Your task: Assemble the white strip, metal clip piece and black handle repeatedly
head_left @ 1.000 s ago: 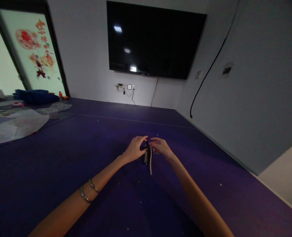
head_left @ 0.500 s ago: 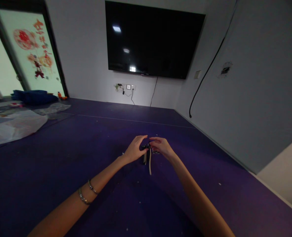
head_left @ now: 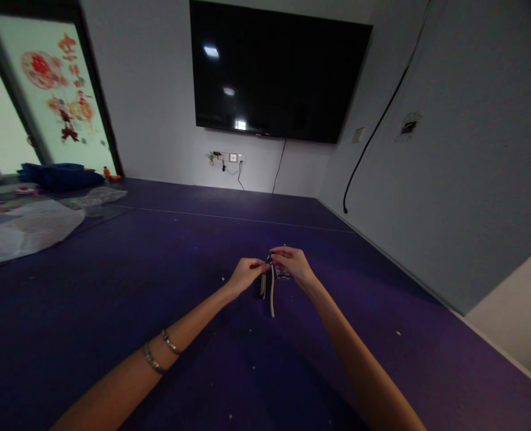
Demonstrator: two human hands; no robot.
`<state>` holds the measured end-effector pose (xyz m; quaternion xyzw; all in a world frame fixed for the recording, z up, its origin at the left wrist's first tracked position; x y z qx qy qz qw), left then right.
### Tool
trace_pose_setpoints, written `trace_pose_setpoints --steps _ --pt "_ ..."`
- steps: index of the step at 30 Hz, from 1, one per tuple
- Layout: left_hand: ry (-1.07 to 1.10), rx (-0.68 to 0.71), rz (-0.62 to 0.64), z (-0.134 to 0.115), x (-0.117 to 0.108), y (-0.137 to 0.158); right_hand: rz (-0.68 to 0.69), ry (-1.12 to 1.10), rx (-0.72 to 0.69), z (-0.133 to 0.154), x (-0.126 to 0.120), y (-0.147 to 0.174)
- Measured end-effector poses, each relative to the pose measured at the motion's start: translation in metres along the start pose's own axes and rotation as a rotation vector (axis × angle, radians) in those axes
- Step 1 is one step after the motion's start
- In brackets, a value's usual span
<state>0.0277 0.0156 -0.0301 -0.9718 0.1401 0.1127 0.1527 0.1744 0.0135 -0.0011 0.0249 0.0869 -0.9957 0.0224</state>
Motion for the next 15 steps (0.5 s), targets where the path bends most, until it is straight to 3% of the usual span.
trace_pose_setpoints --steps 10,15 --pt "0.057 -0.015 -0.102 -0.008 -0.009 0.001 0.047 0.111 -0.032 0.001 -0.001 -0.001" --pt "0.041 -0.033 -0.071 -0.013 -0.009 0.003 0.084 0.197 -0.062 0.001 0.002 -0.002"
Point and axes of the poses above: each hand's wrist, its own y-axis away from the middle knuckle, its own x-axis out of the palm, z = x × y, the point moved 3 cm from there along -y, towards the middle knuckle, and after that the axes turned 1 degree about -y, right-handed, at the moved point
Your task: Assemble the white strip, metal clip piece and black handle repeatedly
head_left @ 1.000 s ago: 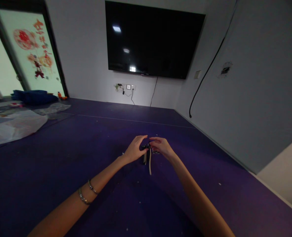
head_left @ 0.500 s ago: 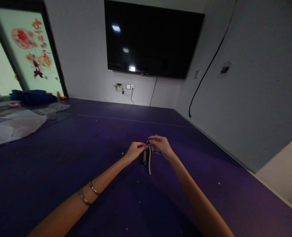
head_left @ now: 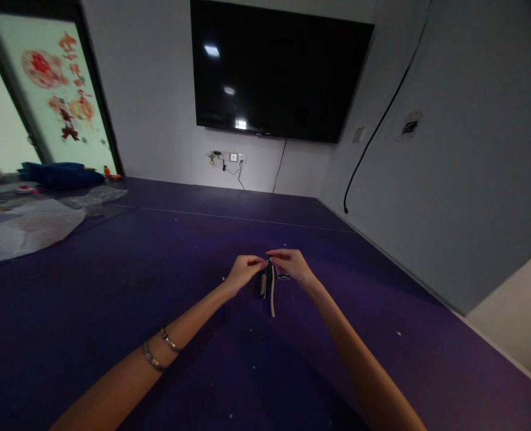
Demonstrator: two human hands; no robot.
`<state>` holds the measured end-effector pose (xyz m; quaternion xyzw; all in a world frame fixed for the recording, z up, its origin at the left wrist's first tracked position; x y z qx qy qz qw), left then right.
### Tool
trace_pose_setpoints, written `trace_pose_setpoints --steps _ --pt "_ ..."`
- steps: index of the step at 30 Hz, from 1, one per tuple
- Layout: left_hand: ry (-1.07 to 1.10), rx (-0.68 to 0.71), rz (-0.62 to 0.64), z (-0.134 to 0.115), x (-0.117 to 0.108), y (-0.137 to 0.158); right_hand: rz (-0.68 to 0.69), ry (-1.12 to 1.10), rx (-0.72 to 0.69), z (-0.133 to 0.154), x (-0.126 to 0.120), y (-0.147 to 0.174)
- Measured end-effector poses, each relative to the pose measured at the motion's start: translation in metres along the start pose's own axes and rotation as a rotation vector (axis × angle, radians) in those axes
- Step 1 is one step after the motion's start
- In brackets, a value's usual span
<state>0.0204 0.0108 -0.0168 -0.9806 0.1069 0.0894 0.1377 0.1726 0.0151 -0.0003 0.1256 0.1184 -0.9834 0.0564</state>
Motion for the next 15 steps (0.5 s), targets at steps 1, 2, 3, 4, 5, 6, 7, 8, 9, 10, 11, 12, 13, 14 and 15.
trace_pose_setpoints --steps 1,2,3,4,5,6,7,8,9,10,11,12,13,14,15 --pt "-0.001 -0.003 0.001 -0.001 0.000 0.001 0.008 0.014 -0.009 0.000 0.001 0.000" --pt "0.000 -0.006 -0.003 -0.001 0.000 0.001 0.018 0.028 -0.019 0.000 0.002 -0.001" --pt "0.002 -0.013 -0.011 -0.001 0.000 0.001 0.028 0.044 -0.030 0.000 0.003 -0.001" --pt "0.006 -0.021 -0.019 0.000 0.000 0.001 0.036 0.061 -0.042 0.000 0.004 -0.001" --pt "0.011 -0.030 -0.024 0.000 0.000 0.001 0.041 0.079 -0.053 0.000 0.005 0.000" --pt "0.017 -0.037 -0.026 0.001 0.000 0.000 0.046 0.097 -0.064 0.001 0.005 0.000" --pt "0.023 -0.043 -0.026 0.003 0.000 0.000 0.050 0.112 -0.075 0.001 0.006 0.000" --pt "0.026 -0.048 -0.025 0.004 0.000 -0.001 0.053 0.120 -0.084 0.002 0.006 0.001" --pt "0.029 -0.051 -0.028 0.005 0.000 -0.001 0.056 0.120 -0.092 0.003 0.007 0.001" --pt "0.033 -0.054 -0.038 0.006 0.000 -0.002 0.059 0.110 -0.096 0.003 0.007 0.001" --pt "0.043 -0.061 -0.054 0.008 -0.001 -0.002 0.063 0.094 -0.095 0.003 0.006 0.001" --pt "0.060 -0.070 -0.076 0.009 -0.002 -0.002 0.064 0.075 -0.089 0.003 0.006 0.002" --pt "0.084 -0.081 -0.100 0.010 -0.003 -0.002 0.065 0.055 -0.079 0.003 0.006 0.002" --pt "0.112 -0.092 -0.122 0.011 -0.004 -0.002 0.065 0.036 -0.067 0.002 0.006 0.001" --pt "0.139 -0.102 -0.140 0.012 -0.004 -0.002 0.065 0.017 -0.053 0.001 0.006 0.001"
Point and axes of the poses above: each hand's wrist, its own y-axis away from the middle knuckle, its own x-axis out of the palm, z = x × y, the point moved 3 cm from there along -y, towards the middle knuckle, and after that the axes turned 1 degree about -y, right-handed, at the moved point
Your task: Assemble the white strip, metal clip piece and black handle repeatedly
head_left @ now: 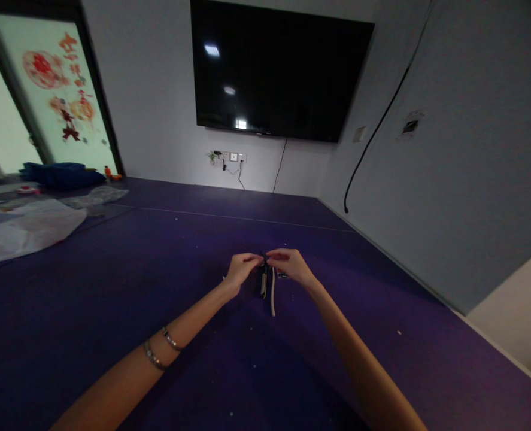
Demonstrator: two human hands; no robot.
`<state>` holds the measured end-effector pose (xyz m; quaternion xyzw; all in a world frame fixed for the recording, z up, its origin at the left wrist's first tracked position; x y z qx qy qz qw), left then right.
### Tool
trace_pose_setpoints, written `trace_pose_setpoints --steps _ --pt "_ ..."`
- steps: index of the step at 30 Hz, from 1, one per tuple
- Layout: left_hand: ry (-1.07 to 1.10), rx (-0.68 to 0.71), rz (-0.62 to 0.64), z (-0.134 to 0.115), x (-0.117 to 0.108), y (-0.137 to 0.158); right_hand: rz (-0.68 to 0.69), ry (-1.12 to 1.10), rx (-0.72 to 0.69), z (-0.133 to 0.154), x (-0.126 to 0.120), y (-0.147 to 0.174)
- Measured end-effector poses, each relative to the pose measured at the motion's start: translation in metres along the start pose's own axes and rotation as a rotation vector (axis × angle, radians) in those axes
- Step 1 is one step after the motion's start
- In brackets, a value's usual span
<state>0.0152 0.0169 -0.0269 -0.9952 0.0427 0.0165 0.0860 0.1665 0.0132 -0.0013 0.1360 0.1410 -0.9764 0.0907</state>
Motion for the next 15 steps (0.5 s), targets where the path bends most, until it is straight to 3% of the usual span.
trace_pose_setpoints --steps 5,15 --pt "0.069 -0.031 -0.040 -0.0014 0.0006 0.0021 -0.029 -0.073 0.028 -0.0059 0.0032 -0.0020" --pt "0.066 -0.051 0.005 -0.0019 0.0043 0.0061 -0.108 -0.068 0.029 -0.0019 -0.0034 -0.0027"
Point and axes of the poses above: each hand's wrist, its own y-axis away from the middle knuckle, its own x-axis out of the palm, z = x × y, the point moved 3 cm from there along -y, towards the middle knuckle, and after that the axes turned 1 degree about -y, right-handed, at the moved point
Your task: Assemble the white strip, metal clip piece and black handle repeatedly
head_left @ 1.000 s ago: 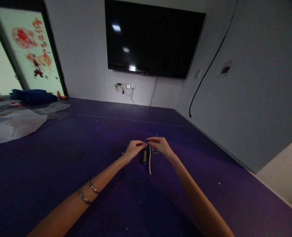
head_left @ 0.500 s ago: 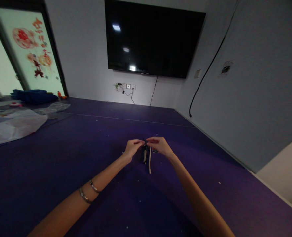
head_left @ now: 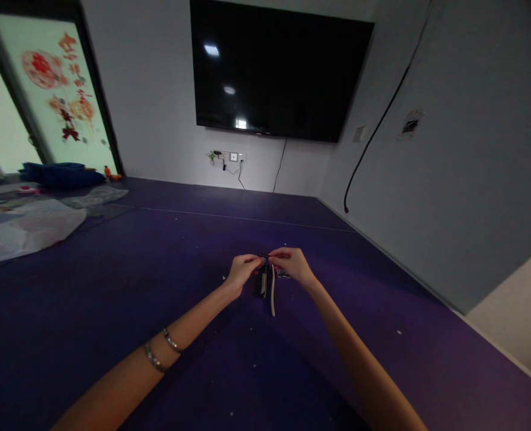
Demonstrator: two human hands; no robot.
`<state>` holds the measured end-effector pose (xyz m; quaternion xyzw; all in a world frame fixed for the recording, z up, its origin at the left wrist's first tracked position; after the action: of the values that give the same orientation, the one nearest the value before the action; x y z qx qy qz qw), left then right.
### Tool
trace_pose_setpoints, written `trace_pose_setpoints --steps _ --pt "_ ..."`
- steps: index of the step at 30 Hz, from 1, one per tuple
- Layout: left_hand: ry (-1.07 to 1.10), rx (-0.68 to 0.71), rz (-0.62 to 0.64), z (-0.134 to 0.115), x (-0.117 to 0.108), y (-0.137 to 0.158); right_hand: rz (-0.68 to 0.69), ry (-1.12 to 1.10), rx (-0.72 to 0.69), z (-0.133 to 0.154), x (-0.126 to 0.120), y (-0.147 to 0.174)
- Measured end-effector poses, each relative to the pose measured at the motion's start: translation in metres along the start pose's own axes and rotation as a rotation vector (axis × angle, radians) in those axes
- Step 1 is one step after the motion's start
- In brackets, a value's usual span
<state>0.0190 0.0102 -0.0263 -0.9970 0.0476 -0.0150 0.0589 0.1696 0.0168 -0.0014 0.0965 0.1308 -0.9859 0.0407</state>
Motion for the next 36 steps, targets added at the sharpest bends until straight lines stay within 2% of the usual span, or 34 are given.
trace_pose_setpoints --steps 4,6,13,17,24,31,36 --pt "-0.044 -0.003 0.057 0.008 0.003 -0.002 -0.006 0.042 -0.011 -0.003 -0.008 -0.002" --pt "-0.125 0.038 0.087 0.012 0.003 -0.005 -0.027 0.062 -0.016 -0.009 -0.018 -0.005" --pt "-0.728 0.469 0.091 0.011 0.007 -0.017 -0.145 0.215 0.044 -0.045 -0.067 -0.014" --pt "-1.010 0.574 0.215 0.015 0.026 -0.029 -0.120 0.274 0.080 -0.066 -0.074 -0.015" --pt "-1.257 0.588 0.401 0.024 0.059 -0.045 -0.103 0.407 0.025 -0.079 -0.067 -0.017" --pt "-1.309 0.524 0.438 0.031 0.060 -0.052 -0.079 0.478 0.017 -0.075 -0.061 -0.013" --pt "-1.288 0.529 0.476 0.034 0.062 -0.053 -0.089 0.477 0.030 -0.077 -0.059 -0.013"
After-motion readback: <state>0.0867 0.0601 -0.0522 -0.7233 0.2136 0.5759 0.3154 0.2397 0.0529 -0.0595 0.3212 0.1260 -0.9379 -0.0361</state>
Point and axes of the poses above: each hand's wrist, its own y-axis away from the middle knuckle, its own x-axis out of the palm, z = x × y, the point moved 3 cm from there along -y, towards the middle knuckle, and after that the axes turned 1 degree about -y, right-handed, at the moved point
